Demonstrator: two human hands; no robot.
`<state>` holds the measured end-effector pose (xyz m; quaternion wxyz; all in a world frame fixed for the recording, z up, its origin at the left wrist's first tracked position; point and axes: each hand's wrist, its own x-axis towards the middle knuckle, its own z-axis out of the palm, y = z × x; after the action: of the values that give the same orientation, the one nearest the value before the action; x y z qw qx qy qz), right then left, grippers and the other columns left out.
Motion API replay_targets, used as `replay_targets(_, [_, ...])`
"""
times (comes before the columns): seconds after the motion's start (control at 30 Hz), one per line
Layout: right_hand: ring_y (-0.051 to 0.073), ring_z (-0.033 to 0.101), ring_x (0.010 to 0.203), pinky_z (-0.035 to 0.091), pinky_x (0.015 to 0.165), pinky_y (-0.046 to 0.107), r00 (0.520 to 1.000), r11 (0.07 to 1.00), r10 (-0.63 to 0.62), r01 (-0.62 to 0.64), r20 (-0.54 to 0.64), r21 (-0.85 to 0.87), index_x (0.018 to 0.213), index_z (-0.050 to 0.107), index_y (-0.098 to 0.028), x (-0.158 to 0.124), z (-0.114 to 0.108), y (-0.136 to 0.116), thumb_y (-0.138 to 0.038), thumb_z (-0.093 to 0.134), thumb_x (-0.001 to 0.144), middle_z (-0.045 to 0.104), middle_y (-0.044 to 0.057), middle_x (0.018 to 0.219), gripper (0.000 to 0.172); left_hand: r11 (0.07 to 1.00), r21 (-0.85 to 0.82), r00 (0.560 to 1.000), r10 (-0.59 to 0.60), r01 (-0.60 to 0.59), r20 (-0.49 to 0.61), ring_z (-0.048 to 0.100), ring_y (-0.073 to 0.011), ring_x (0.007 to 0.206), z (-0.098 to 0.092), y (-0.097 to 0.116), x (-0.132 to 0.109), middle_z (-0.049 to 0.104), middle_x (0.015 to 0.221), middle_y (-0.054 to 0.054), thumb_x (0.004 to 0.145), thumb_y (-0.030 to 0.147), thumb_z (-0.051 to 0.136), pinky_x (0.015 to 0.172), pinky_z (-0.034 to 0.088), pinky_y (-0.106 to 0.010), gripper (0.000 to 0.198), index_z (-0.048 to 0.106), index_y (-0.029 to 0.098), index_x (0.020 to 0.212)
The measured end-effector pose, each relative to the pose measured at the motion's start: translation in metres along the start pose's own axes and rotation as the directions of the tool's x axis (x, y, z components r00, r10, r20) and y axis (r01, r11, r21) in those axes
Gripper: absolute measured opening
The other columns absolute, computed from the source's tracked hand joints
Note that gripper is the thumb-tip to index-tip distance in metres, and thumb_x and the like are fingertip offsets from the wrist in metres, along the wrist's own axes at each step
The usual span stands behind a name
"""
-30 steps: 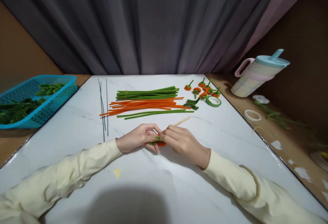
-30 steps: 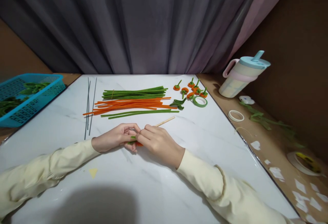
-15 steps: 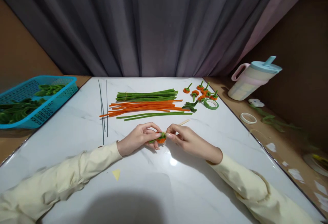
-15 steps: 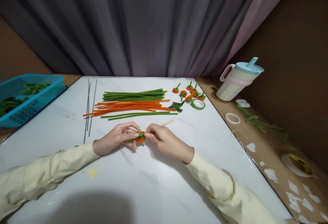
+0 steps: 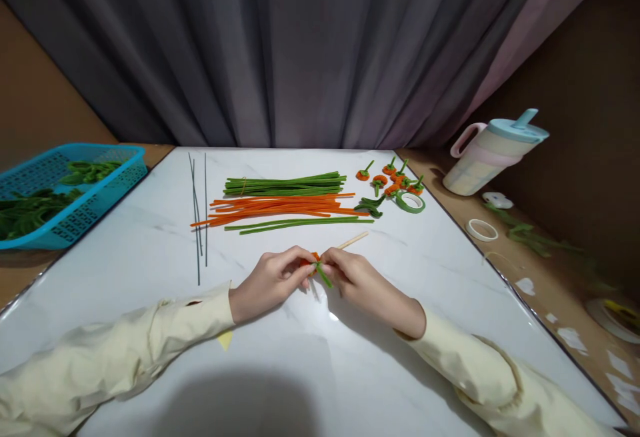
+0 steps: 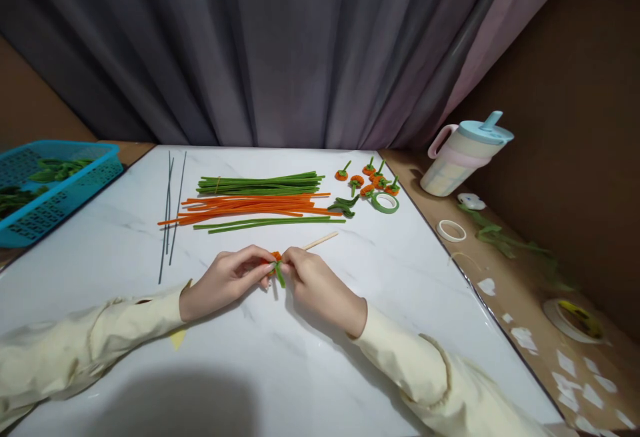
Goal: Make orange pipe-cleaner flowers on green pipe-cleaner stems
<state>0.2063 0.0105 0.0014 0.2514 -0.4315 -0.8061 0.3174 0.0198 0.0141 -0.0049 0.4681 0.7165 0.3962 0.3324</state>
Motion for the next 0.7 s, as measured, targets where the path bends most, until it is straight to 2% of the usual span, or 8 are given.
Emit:
replay_targets(0.13, [0.011, 0.048, 0.061, 0.036, 0.057, 0.022, 0.996, 0.996, -0.085, 0.084, -0.016, -0.014, 0.078, 0.053, -0.017, 0.001, -0.004, -0.001, -0.007, 0.043, 0.085, 0.056, 0.000, 0.070, 0.015, 0.997, -0.063, 0.999, -0.036, 0.037, 0.006, 0.063, -0.0127, 0.060, -0.001, 0.001, 0.002, 0.063, 0.064, 0.000, 0.084, 0.030, 0.055, 0.061, 0.051, -0.023, 0.015, 0.057, 0.016, 0.090])
replay_targets(0.2, [0.011, 0.049, 0.060, 0.036, 0.056, 0.021, 0.997, 0.997, -0.081, 0.081, -0.019, -0.006, 0.076, 0.055, -0.016, 0.002, -0.005, -0.003, -0.007, 0.045, 0.084, 0.057, 0.001, 0.070, 0.016, 0.989, -0.130, 0.997, -0.071, 0.073, 0.025, 0.062, -0.0123, 0.059, -0.001, 0.001, 0.003, 0.063, 0.065, 0.000, 0.083, 0.030, 0.056, 0.062, 0.052, -0.024, 0.015, 0.056, 0.016, 0.088])
replay_targets(0.4, [0.010, 0.050, 0.057, 0.037, 0.051, 0.020, 0.998, 0.994, 0.059, -0.057, -0.012, 0.097, 0.070, 0.060, -0.015, 0.002, -0.008, -0.009, -0.013, 0.048, 0.083, 0.060, 0.000, 0.064, 0.017, 0.916, -0.343, 0.977, -0.180, 0.207, 0.110, 0.061, -0.0120, 0.061, -0.002, 0.002, 0.005, 0.061, 0.066, 0.001, 0.081, 0.032, 0.060, 0.064, 0.053, -0.027, 0.020, 0.052, 0.015, 0.086])
replay_targets(0.5, [0.009, 0.051, 0.052, 0.039, 0.047, 0.019, 0.992, 0.969, 0.120, -0.126, 0.039, 0.212, 0.072, 0.061, -0.015, 0.002, -0.011, -0.009, -0.021, 0.048, 0.085, 0.058, 0.000, 0.063, 0.019, 0.879, -0.405, 0.966, -0.205, 0.252, 0.157, 0.062, -0.0124, 0.062, -0.004, 0.001, 0.006, 0.060, 0.067, 0.001, 0.080, 0.034, 0.062, 0.066, 0.053, -0.029, 0.023, 0.051, 0.016, 0.087])
replay_targets(0.6, [0.008, 0.049, 0.045, 0.041, 0.040, 0.019, 0.973, 0.908, 0.194, -0.226, 0.124, 0.354, 0.076, 0.061, -0.015, 0.002, -0.013, -0.008, -0.029, 0.048, 0.086, 0.055, -0.001, 0.060, 0.021, 0.853, -0.437, 0.956, -0.220, 0.285, 0.194, 0.063, -0.0131, 0.063, -0.007, -0.001, 0.008, 0.061, 0.068, 0.001, 0.079, 0.036, 0.063, 0.067, 0.054, -0.031, 0.025, 0.051, 0.016, 0.088])
replay_targets(0.7, [0.010, 0.050, 0.047, 0.043, 0.037, 0.019, 0.952, 0.822, 0.239, -0.304, 0.192, 0.482, 0.079, 0.060, -0.014, 0.003, -0.013, -0.007, -0.036, 0.052, 0.085, 0.055, -0.001, 0.059, 0.024, 0.832, -0.456, 0.947, -0.241, 0.315, 0.214, 0.062, -0.0132, 0.064, -0.008, -0.002, 0.009, 0.061, 0.067, 0.001, 0.078, 0.036, 0.064, 0.070, 0.055, -0.034, 0.026, 0.052, 0.016, 0.089])
